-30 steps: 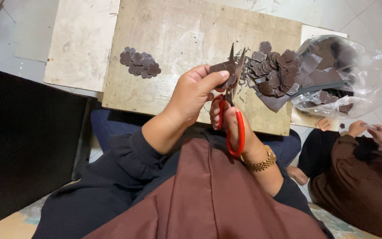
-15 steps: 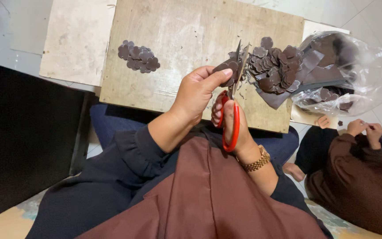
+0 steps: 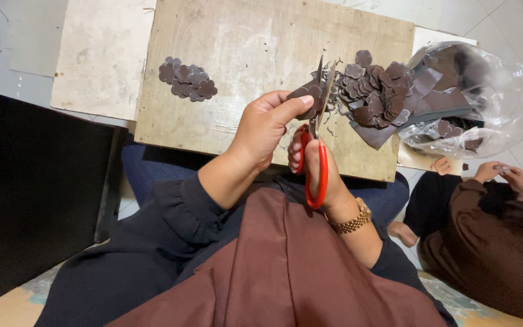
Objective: The person uses red-handled scissors to cut flower-shaped pieces from a dark brown sheet of material. They hold the sheet in their left hand and cut along the outlines, placing the finished shapes on a wooden board to the left.
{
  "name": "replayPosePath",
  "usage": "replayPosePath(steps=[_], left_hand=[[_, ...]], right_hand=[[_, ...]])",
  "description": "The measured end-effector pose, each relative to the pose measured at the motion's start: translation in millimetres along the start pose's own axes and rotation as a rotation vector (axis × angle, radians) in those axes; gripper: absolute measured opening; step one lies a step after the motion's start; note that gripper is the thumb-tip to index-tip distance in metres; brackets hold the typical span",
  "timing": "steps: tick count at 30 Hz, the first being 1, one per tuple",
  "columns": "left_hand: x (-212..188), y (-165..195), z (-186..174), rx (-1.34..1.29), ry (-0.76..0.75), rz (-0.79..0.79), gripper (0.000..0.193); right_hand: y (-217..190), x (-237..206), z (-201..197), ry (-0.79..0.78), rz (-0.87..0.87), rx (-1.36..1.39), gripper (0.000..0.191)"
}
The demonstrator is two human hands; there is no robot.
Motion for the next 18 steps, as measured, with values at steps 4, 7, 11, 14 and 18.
replayPosePath(steps=[4, 7, 11, 14, 18], left_hand=[[1, -3, 3, -0.080, -0.038, 0.044, 0.017], [3, -5, 1, -0.050, 0.006, 0.004, 0.017], [3, -5, 1, -0.054, 0.011, 0.010, 0.017], [3, -2, -1, -0.016, 0.020, 0.002, 0.018], [4, 2, -4, -0.025, 0.036, -0.050, 0.015]], right_hand=[[9, 4, -1, 0.043, 0.012, 0.142, 0.040], [13, 5, -3, 0.061, 0.017, 0.142, 0.039], [13, 4, -3, 0.048, 0.033, 0.162, 0.038], [11, 4, -1, 0.047, 0.053, 0.168, 0.037], [8, 1, 1, 0.016, 0.070, 0.175, 0.039]])
Point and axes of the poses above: each hand's wrist, its own x-axis towards the middle knuckle, its own z-axis out of the palm, y = z × x, the point moved 2 cm from there along x, towards the middle knuckle, and after that the axes turned 5 degrees about z, right-handed, at the moved point
